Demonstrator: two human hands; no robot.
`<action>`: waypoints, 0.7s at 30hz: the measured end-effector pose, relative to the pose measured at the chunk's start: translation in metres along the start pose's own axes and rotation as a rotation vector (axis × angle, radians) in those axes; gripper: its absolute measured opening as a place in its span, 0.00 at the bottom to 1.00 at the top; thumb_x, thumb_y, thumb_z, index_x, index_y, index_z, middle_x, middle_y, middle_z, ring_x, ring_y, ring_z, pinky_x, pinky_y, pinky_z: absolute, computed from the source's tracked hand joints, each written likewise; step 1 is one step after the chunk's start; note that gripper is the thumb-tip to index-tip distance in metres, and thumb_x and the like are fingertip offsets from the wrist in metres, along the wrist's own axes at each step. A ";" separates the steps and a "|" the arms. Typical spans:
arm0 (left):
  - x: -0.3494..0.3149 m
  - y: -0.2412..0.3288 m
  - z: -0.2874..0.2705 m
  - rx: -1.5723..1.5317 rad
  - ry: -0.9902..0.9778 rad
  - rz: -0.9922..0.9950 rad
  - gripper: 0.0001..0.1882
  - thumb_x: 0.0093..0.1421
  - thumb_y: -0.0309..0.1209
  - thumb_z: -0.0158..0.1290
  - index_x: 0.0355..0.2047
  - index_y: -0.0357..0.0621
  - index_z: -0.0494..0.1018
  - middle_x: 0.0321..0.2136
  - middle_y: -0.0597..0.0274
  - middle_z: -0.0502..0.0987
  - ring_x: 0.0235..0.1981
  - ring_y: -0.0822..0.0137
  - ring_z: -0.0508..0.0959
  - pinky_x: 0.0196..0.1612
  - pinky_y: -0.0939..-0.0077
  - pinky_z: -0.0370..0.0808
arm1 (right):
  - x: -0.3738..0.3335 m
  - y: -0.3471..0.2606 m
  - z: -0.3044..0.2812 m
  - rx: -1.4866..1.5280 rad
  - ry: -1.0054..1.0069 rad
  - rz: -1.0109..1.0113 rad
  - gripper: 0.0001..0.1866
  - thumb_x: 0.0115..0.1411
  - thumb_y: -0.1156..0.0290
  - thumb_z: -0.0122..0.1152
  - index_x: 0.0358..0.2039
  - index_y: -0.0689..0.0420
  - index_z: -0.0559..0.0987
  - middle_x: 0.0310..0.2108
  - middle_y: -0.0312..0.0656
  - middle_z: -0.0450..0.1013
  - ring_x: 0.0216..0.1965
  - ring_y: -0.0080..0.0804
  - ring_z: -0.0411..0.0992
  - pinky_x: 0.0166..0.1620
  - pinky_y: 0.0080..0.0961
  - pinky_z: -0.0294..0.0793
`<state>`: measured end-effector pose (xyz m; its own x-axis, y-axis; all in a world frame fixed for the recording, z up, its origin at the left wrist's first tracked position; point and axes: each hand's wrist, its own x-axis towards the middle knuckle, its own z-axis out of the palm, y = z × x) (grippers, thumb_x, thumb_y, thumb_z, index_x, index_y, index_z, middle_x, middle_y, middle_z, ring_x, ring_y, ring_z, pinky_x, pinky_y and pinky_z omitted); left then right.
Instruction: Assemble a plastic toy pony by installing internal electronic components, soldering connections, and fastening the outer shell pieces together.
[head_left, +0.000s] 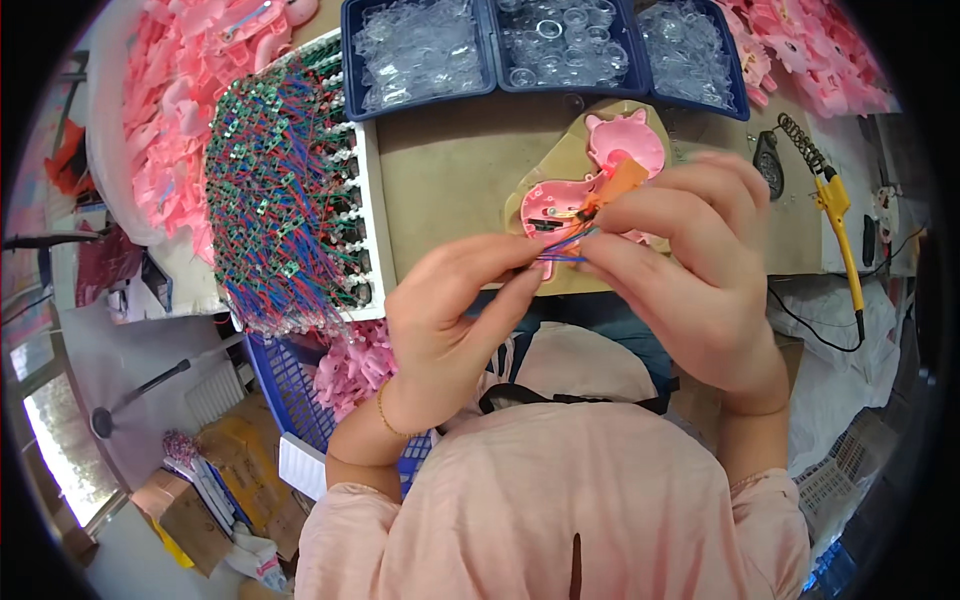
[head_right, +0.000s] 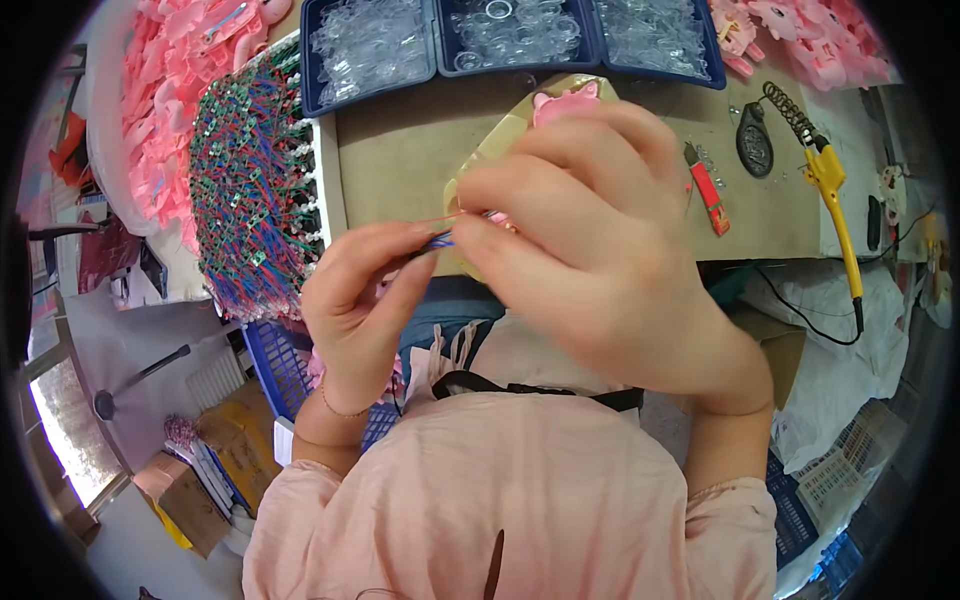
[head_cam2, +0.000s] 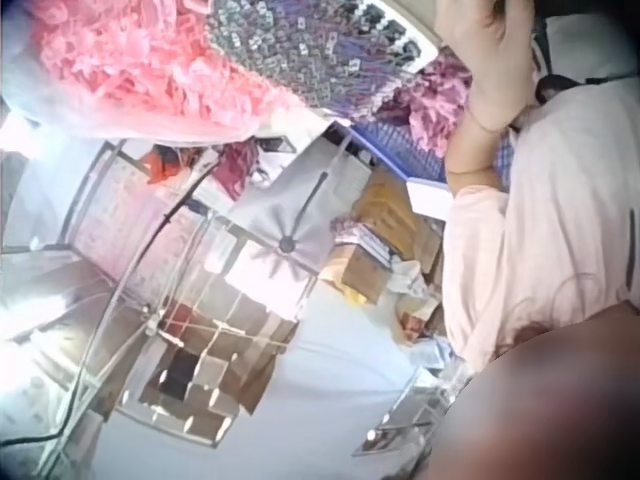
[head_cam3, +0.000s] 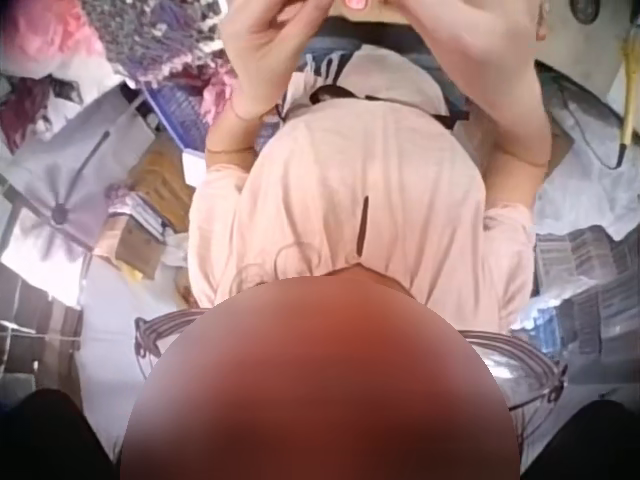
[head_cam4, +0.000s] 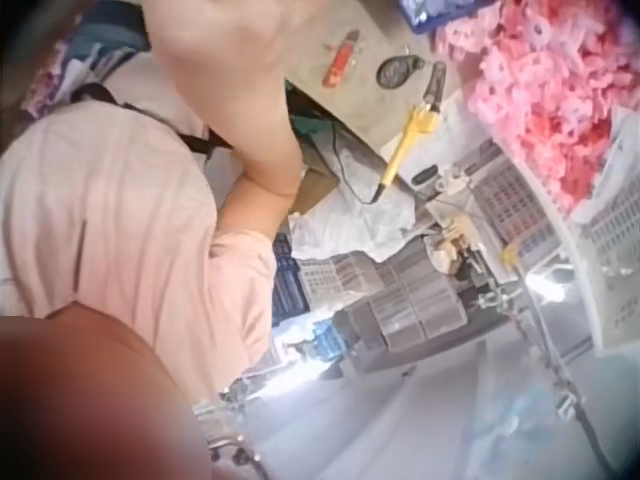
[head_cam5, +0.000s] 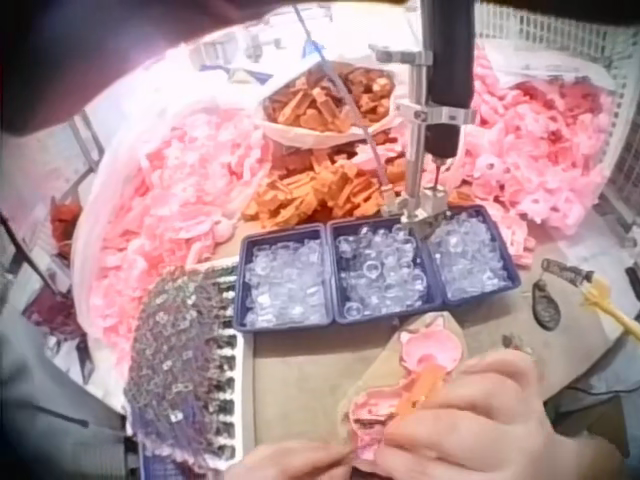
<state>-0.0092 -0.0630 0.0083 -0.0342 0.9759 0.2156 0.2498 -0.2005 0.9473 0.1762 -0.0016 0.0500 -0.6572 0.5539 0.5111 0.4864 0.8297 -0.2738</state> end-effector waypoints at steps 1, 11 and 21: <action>0.002 0.001 -0.003 0.009 0.002 -0.005 0.09 0.51 0.19 0.56 0.35 0.36 0.76 0.32 0.54 0.77 0.32 0.68 0.77 0.35 0.79 0.74 | 0.006 -0.001 0.000 0.067 0.010 -0.051 0.11 0.36 0.73 0.67 0.24 0.57 0.78 0.32 0.34 0.71 0.35 0.33 0.67 0.41 0.34 0.65; 0.000 -0.002 -0.013 -0.523 -0.017 -0.491 0.03 0.61 0.23 0.45 0.34 0.36 0.65 0.34 0.53 0.76 0.34 0.70 0.77 0.38 0.80 0.73 | 0.003 0.006 0.007 0.242 -0.121 -0.038 0.13 0.43 0.76 0.60 0.33 0.60 0.77 0.37 0.42 0.72 0.35 0.35 0.71 0.36 0.28 0.70; -0.002 0.002 -0.009 -0.307 -0.143 -0.403 0.03 0.63 0.22 0.43 0.35 0.35 0.62 0.42 0.53 0.75 0.35 0.77 0.74 0.36 0.81 0.72 | -0.014 0.009 0.026 -0.001 -0.038 -0.221 0.13 0.42 0.75 0.60 0.33 0.59 0.77 0.35 0.37 0.72 0.32 0.29 0.70 0.34 0.26 0.67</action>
<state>-0.0177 -0.0658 0.0119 0.0691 0.9785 -0.1941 -0.0514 0.1978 0.9789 0.1753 0.0000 0.0190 -0.7687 0.3612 0.5279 0.3288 0.9310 -0.1582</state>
